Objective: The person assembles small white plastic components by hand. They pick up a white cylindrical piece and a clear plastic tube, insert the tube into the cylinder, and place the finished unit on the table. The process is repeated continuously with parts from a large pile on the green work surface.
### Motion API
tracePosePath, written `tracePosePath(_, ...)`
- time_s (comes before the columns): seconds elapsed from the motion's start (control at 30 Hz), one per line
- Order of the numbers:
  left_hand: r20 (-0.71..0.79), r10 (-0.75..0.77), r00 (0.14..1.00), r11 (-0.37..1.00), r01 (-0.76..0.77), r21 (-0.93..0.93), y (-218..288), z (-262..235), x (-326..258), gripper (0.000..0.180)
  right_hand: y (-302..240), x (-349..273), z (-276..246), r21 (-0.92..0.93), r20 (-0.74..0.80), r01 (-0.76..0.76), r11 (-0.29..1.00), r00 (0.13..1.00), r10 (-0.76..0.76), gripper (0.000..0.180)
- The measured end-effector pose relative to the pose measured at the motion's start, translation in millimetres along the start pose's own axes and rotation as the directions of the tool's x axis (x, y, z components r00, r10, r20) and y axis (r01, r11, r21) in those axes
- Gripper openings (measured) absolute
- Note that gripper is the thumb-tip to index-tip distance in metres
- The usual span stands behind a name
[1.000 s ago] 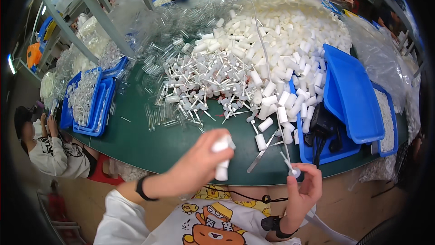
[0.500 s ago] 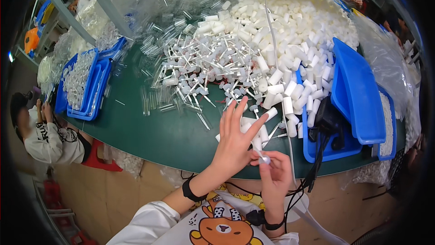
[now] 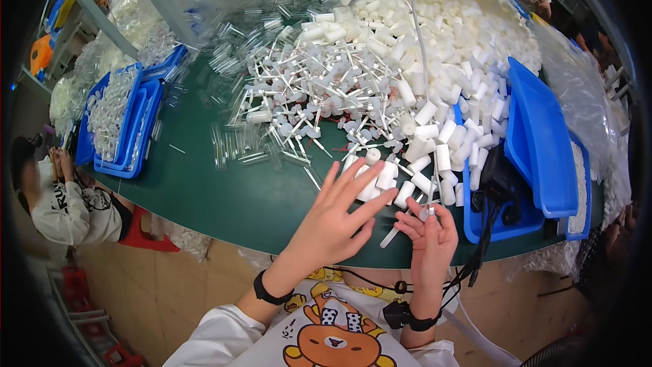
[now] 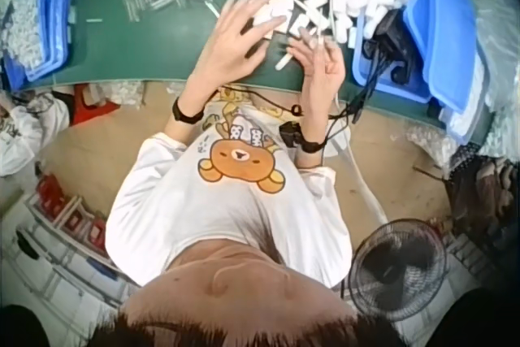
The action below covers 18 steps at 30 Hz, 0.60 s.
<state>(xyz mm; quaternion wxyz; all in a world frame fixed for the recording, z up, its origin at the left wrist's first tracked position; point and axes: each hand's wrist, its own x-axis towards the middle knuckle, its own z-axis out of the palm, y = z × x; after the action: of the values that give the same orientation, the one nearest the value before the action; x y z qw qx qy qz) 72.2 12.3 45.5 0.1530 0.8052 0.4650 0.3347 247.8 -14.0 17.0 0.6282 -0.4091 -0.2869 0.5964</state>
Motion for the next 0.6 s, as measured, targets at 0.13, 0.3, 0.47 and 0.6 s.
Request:
tracePosePath(0.13, -0.142, -0.127, 0.982, 0.990, 0.135, 0.044, 0, -7, -18, 0.035, -13, -8, -13, -0.134, -0.074, 0.103, 0.986, 0.991, -0.114, 0.017)
tracePosePath(0.3, -0.308, -0.345, 0.887, 0.908, 0.398, 0.130, -1, 6, -42, 0.034, -26, -16, -22, -0.346, -0.014, 0.285, 0.894, 0.951, -0.309, 0.024)
tracePosePath(0.47, -0.256, -0.375, 0.891, 0.877, 0.430, 0.212, -1, 12, -48, 0.037, -30, -19, -26, -0.366, 0.160, 0.347, 0.864, 0.938, -0.309, 0.025)
tracePosePath(0.6, -0.215, -0.417, 0.883, 0.870, 0.457, 0.187, 2, 8, -47, 0.035, -31, -18, -21, -0.334, 0.255, 0.299, 0.894, 0.942, -0.219, 0.027)
